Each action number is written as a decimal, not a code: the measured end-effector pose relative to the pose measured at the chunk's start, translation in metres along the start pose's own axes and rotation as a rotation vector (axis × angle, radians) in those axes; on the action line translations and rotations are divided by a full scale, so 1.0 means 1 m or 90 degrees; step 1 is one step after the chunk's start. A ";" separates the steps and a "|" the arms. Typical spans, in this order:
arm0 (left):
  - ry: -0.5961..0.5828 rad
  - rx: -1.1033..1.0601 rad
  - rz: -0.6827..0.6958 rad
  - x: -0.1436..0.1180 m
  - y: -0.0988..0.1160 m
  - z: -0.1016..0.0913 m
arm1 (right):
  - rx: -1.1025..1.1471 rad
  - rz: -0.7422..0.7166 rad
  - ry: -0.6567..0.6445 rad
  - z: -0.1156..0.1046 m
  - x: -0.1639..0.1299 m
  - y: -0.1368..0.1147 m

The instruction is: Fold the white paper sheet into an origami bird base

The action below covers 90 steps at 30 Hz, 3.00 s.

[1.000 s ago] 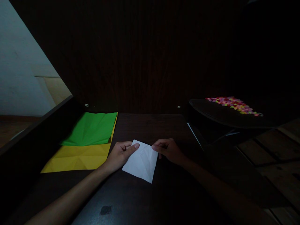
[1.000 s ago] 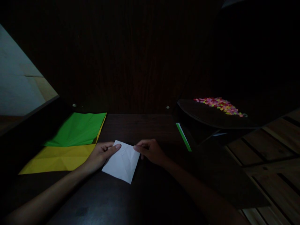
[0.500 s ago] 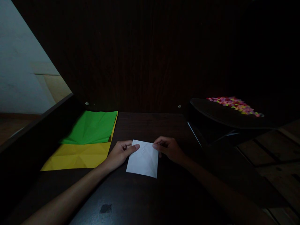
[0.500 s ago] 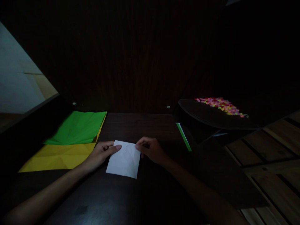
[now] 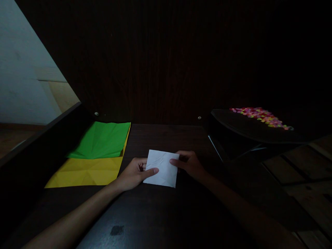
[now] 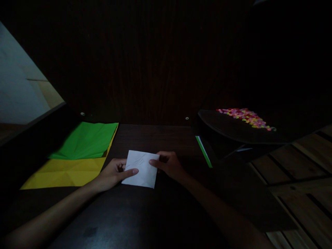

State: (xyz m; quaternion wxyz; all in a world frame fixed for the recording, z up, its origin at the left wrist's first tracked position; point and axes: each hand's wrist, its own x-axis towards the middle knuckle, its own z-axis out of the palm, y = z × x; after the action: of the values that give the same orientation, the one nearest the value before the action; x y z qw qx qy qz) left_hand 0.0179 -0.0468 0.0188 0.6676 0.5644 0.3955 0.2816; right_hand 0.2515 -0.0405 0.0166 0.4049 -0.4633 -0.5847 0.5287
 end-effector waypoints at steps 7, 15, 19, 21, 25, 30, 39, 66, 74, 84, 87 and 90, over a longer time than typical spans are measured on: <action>-0.011 -0.031 0.010 -0.001 0.000 0.000 | -0.056 0.011 -0.094 0.004 -0.004 0.004; -0.032 -0.052 -0.008 0.001 -0.001 0.000 | -0.112 -0.008 -0.009 0.001 0.000 0.009; -0.035 -0.046 -0.020 0.001 -0.002 0.000 | -0.099 0.006 -0.020 0.002 0.000 0.008; -0.013 -0.050 0.003 0.002 -0.002 0.000 | -0.086 0.018 -0.045 0.002 0.000 0.008; 0.023 -0.061 0.034 0.003 -0.002 -0.001 | -0.057 0.050 -0.100 0.002 -0.001 0.009; 0.032 -0.033 0.048 0.001 0.000 -0.001 | -0.056 0.090 -0.154 0.002 -0.004 0.005; 0.114 0.008 0.067 0.000 0.002 -0.004 | -0.058 0.088 -0.177 0.001 -0.002 0.005; 0.162 0.027 0.090 0.001 0.006 -0.006 | -0.031 -0.068 0.042 -0.003 0.005 0.006; 0.168 -0.038 0.105 0.005 0.003 -0.005 | 0.000 -0.058 0.080 -0.003 0.005 0.004; 0.097 -0.042 0.122 0.003 0.002 -0.004 | 0.033 -0.053 0.094 -0.004 0.006 0.005; 0.084 -0.035 0.116 0.002 0.001 -0.004 | 0.040 -0.052 0.095 -0.004 0.005 0.004; 0.073 -0.040 0.111 0.002 0.001 -0.004 | 0.046 -0.050 0.100 -0.003 0.005 0.004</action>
State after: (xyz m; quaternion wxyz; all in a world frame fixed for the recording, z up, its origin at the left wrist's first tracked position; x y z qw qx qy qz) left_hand 0.0154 -0.0432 0.0188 0.6342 0.5584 0.3733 0.3829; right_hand 0.2534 -0.0347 0.0125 0.4863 -0.4649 -0.5496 0.4953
